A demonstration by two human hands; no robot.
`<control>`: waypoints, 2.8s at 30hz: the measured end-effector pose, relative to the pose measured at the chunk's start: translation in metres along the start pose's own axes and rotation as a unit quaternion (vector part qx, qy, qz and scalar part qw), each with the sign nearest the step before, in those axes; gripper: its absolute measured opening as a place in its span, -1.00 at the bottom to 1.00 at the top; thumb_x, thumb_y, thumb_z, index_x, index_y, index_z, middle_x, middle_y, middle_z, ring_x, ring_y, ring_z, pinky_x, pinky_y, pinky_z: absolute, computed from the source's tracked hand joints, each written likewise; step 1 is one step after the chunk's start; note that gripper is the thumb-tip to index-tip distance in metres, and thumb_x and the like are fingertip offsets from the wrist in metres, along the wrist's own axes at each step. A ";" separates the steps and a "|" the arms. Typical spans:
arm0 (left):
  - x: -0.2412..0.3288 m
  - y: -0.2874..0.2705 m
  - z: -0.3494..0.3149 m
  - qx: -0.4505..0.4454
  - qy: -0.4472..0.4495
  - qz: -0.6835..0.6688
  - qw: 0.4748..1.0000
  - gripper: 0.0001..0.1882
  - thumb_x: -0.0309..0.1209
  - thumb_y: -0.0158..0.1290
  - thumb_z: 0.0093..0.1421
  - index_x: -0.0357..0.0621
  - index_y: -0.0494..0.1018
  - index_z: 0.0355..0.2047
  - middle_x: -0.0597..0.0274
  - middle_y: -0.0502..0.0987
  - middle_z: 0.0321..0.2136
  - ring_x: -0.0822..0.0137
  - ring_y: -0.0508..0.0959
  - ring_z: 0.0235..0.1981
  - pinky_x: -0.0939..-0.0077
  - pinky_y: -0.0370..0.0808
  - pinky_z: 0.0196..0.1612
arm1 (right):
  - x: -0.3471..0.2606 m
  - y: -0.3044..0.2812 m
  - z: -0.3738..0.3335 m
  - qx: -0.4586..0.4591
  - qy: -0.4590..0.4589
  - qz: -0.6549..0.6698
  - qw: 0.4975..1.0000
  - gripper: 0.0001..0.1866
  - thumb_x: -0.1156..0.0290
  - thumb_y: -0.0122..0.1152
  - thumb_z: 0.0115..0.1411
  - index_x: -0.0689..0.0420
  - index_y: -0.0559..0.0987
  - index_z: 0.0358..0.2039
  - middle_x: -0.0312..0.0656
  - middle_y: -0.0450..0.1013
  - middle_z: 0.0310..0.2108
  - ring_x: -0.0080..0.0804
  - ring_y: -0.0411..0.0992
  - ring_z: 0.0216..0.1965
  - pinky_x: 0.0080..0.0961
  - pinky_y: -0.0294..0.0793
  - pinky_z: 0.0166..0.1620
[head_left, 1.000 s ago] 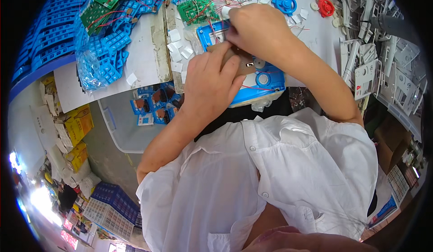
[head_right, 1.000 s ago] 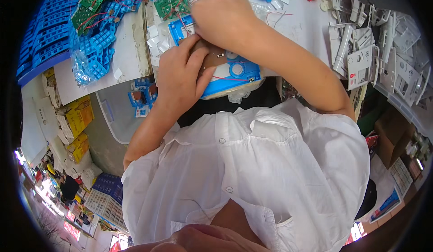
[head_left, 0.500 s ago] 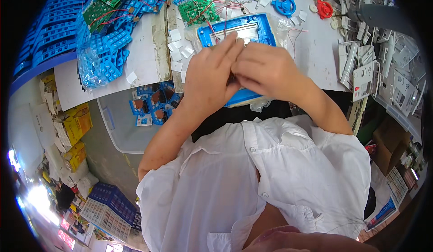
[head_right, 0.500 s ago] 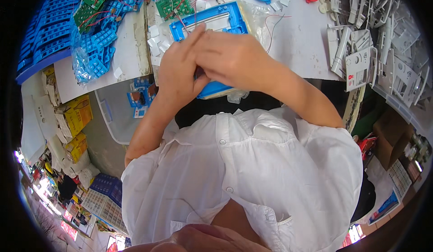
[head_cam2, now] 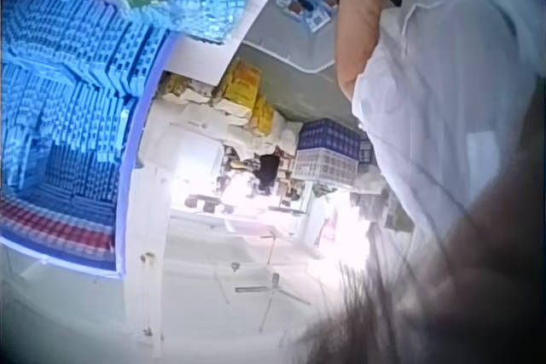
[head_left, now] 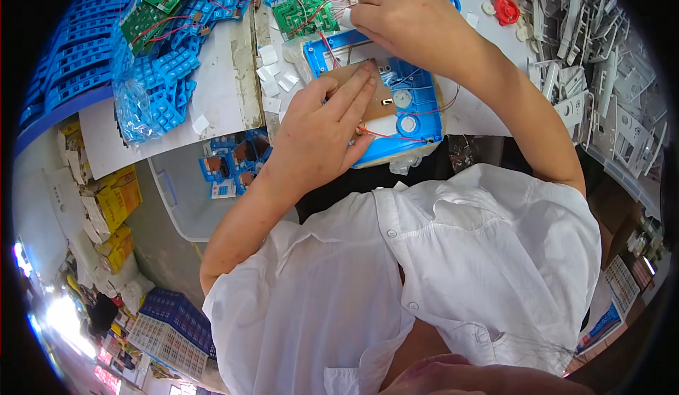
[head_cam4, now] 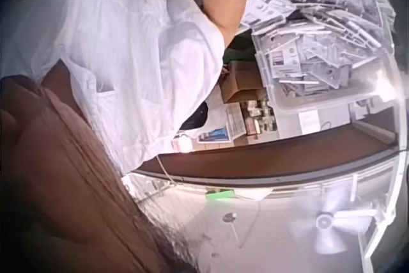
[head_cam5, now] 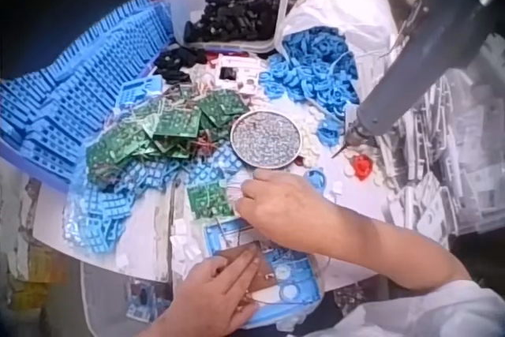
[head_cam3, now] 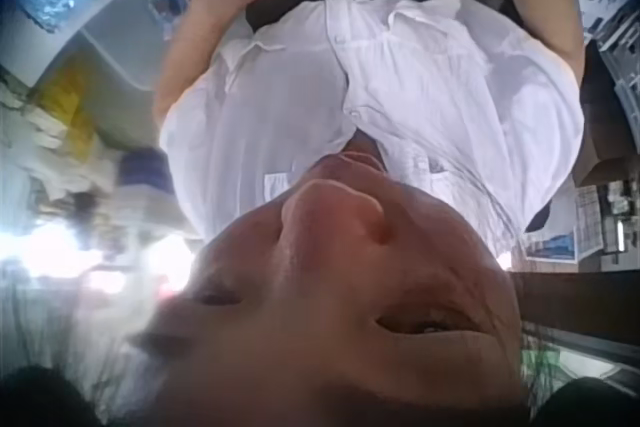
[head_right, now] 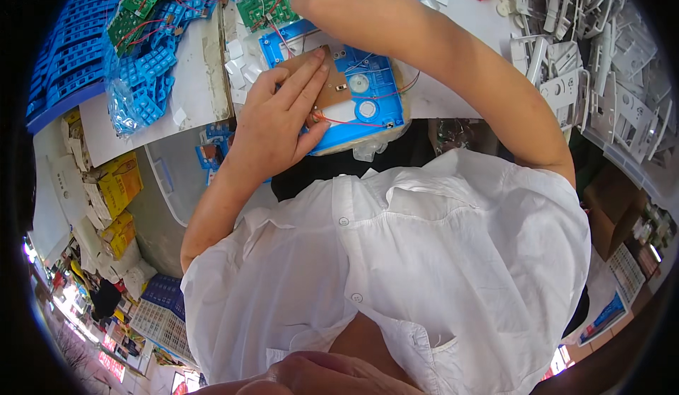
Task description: Assembling components into a blue plastic frame, applying hot glue and fitting parts together.
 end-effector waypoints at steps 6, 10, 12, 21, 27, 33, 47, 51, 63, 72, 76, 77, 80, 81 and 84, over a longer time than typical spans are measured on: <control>-0.004 0.002 0.002 -0.007 -0.008 -0.024 1.000 -0.25 -0.21 0.27 0.03 -0.37 0.39 0.19 0.03 0.40 0.26 0.04 0.46 0.02 0.24 0.47 0.10 | -0.027 0.001 -0.019 -0.041 0.031 -0.057 0.997 -0.88 0.41 0.28 -0.04 0.14 0.58 -0.46 -0.24 0.47 -0.38 -0.30 0.49 -0.23 -0.36 0.55 -0.16; -0.007 0.003 0.005 -0.032 -0.036 -0.069 0.996 -0.20 -0.25 0.28 0.05 -0.36 0.31 0.26 -0.02 0.36 0.26 -0.07 0.46 0.02 0.16 0.43 0.14 | -0.038 -0.001 -0.029 -0.112 0.038 -0.022 0.993 -0.89 0.40 0.33 -0.04 0.13 0.65 -0.47 -0.24 0.53 -0.44 -0.27 0.53 -0.21 -0.34 0.58 -0.20; -0.008 0.003 0.008 -0.034 -0.042 -0.074 0.996 -0.20 -0.24 0.30 0.03 -0.35 0.31 0.24 -0.02 0.36 0.26 -0.06 0.47 -0.01 0.15 0.45 0.10 | -0.036 -0.002 -0.032 -0.132 0.058 0.024 0.989 -0.90 0.41 0.34 -0.03 0.13 0.69 -0.48 -0.22 0.55 -0.46 -0.24 0.54 -0.19 -0.32 0.59 -0.20; -0.010 0.002 0.010 -0.009 -0.024 -0.057 0.998 -0.21 -0.22 0.31 0.01 -0.31 0.33 0.22 -0.01 0.36 0.25 -0.02 0.49 -0.08 0.18 0.48 0.03 | -0.017 -0.013 -0.032 -0.123 0.040 0.170 0.977 -0.86 0.52 0.41 -0.03 0.16 0.67 -0.39 -0.22 0.50 -0.38 -0.21 0.47 -0.18 -0.28 0.51 -0.12; -0.010 0.003 0.008 0.006 -0.025 -0.066 0.998 -0.20 -0.22 0.31 0.00 -0.30 0.33 0.22 0.00 0.38 0.24 -0.02 0.48 -0.12 0.19 0.48 0.00 | -0.014 0.004 -0.043 -0.057 0.038 0.170 0.983 -0.91 0.42 0.38 0.05 0.07 0.68 -0.39 -0.24 0.52 -0.41 -0.24 0.50 -0.17 -0.29 0.56 -0.15; -0.011 0.003 0.007 0.010 -0.029 -0.069 0.997 -0.21 -0.24 0.32 -0.01 -0.26 0.34 0.22 0.01 0.38 0.24 -0.01 0.49 -0.11 0.20 0.48 0.00 | -0.017 0.000 -0.052 0.056 0.066 0.137 0.987 -0.84 0.46 0.45 0.01 0.06 0.66 -0.36 -0.29 0.52 -0.32 -0.22 0.45 -0.17 -0.36 0.55 -0.14; -0.011 0.003 0.006 0.014 -0.034 -0.060 0.998 -0.22 -0.26 0.33 -0.02 -0.26 0.37 0.22 0.02 0.39 0.25 -0.01 0.50 -0.10 0.22 0.49 0.02 | -0.015 -0.002 -0.062 0.068 0.160 0.135 0.976 -0.84 0.47 0.47 -0.04 0.09 0.71 -0.38 -0.29 0.54 -0.18 -0.14 0.40 -0.05 -0.28 0.49 -0.02; -0.010 0.002 0.004 0.017 -0.033 -0.069 0.997 -0.23 -0.27 0.33 -0.01 -0.27 0.37 0.22 0.03 0.39 0.25 0.00 0.50 -0.08 0.23 0.49 0.04 | -0.033 -0.014 -0.062 0.031 0.102 0.082 0.991 -0.79 0.44 0.44 -0.02 0.15 0.73 -0.31 -0.26 0.54 -0.07 -0.15 0.39 0.03 -0.24 0.47 0.00; -0.065 -0.038 0.028 0.217 -0.205 0.040 0.954 -0.81 -0.28 0.30 0.14 -0.13 0.60 -0.45 0.23 0.62 -0.46 0.15 0.59 -0.37 0.23 0.41 -0.27 | -0.042 -0.008 -0.063 -0.005 0.107 0.057 0.993 -0.69 0.41 0.41 -0.01 0.23 0.70 -0.21 -0.26 0.50 0.00 -0.18 0.38 0.09 -0.26 0.47 -0.03; -0.068 -0.027 0.022 0.260 -0.245 0.040 0.933 -0.80 -0.22 0.33 0.05 -0.04 0.63 -0.42 0.26 0.60 -0.30 0.20 0.58 -0.19 0.14 0.27 -0.04 | -0.042 -0.006 -0.075 0.028 0.128 0.082 0.988 -0.66 0.44 0.43 -0.04 0.22 0.69 -0.20 -0.23 0.51 -0.04 -0.16 0.39 0.06 -0.26 0.52 -0.05; -0.073 -0.024 0.028 0.264 -0.249 0.022 0.932 -0.77 -0.28 0.34 0.09 -0.18 0.61 -0.41 0.16 0.63 -0.28 0.15 0.61 -0.25 0.29 0.47 -0.18 | -0.033 -0.011 -0.075 0.033 0.126 0.117 0.985 -0.67 0.45 0.42 -0.03 0.16 0.68 -0.19 -0.21 0.51 -0.04 -0.13 0.40 0.04 -0.24 0.53 -0.04; -0.075 -0.020 0.027 0.274 -0.243 -0.008 0.930 -0.77 -0.30 0.34 0.09 -0.20 0.61 -0.39 0.15 0.63 -0.27 0.17 0.61 -0.26 0.31 0.48 -0.18 | -0.029 -0.012 -0.073 0.036 0.120 0.128 0.984 -0.68 0.45 0.42 -0.02 0.15 0.68 -0.19 -0.21 0.52 -0.04 -0.12 0.40 0.03 -0.24 0.53 -0.04; -0.070 -0.019 0.027 0.280 -0.232 -0.054 0.930 -0.79 -0.39 0.34 0.10 -0.26 0.61 -0.35 0.13 0.64 -0.27 0.23 0.59 -0.28 0.37 0.49 -0.15 | -0.015 -0.017 -0.067 0.079 0.103 0.154 0.979 -0.73 0.45 0.40 0.01 0.11 0.67 -0.21 -0.19 0.52 -0.05 -0.10 0.42 -0.01 -0.22 0.53 -0.04; -0.067 -0.020 0.027 0.278 -0.229 -0.062 0.931 -0.80 -0.42 0.33 0.10 -0.28 0.61 -0.33 0.13 0.65 -0.27 0.25 0.58 -0.28 0.40 0.50 -0.15 | -0.009 -0.018 -0.062 0.088 0.110 0.173 0.975 -0.73 0.45 0.38 0.06 0.12 0.68 -0.17 -0.17 0.53 -0.07 -0.11 0.42 -0.01 -0.22 0.52 -0.03; -0.067 -0.017 0.023 0.291 -0.219 -0.107 0.925 -0.85 -0.35 0.31 0.08 -0.09 0.62 -0.37 0.28 0.64 -0.32 0.19 0.60 -0.25 0.28 0.35 -0.07 | 0.004 -0.016 -0.028 0.099 0.132 0.239 0.957 -0.78 0.41 0.33 0.21 0.13 0.69 -0.13 -0.13 0.58 -0.14 -0.13 0.45 -0.07 -0.24 0.49 -0.06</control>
Point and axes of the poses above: each hand's wrist, its own z-axis towards the middle knuckle, its own y-axis out of the palm, x = y × z, the point moved 7 cm from there along z, towards the middle knuckle
